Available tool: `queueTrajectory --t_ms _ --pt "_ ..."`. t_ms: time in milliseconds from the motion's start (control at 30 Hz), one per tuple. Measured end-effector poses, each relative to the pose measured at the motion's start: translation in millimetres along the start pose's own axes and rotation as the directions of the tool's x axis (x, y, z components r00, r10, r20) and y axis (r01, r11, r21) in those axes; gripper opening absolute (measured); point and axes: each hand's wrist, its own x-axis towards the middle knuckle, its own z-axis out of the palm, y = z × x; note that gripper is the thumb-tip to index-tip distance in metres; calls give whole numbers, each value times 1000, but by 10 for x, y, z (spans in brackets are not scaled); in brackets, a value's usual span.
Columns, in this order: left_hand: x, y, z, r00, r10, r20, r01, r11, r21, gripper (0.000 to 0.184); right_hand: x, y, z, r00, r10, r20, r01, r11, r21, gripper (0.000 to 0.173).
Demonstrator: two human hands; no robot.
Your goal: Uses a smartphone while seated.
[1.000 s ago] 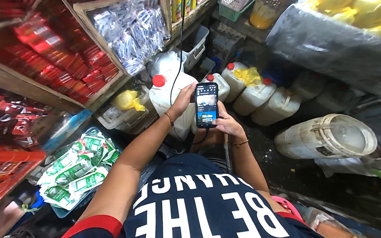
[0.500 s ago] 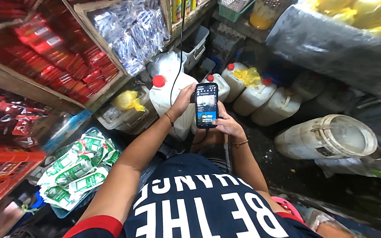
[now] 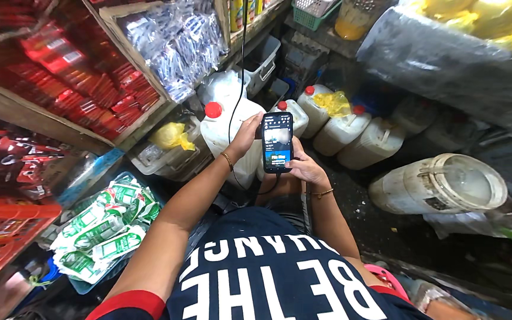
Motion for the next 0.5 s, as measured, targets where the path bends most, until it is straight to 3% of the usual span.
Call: queueTrajectory --t_ms 500 --pt "-7 -32 -1 1000 20 9 -20 1000 -3 53 -24 -20 28 1000 2 4 -2 1000 -31 84"
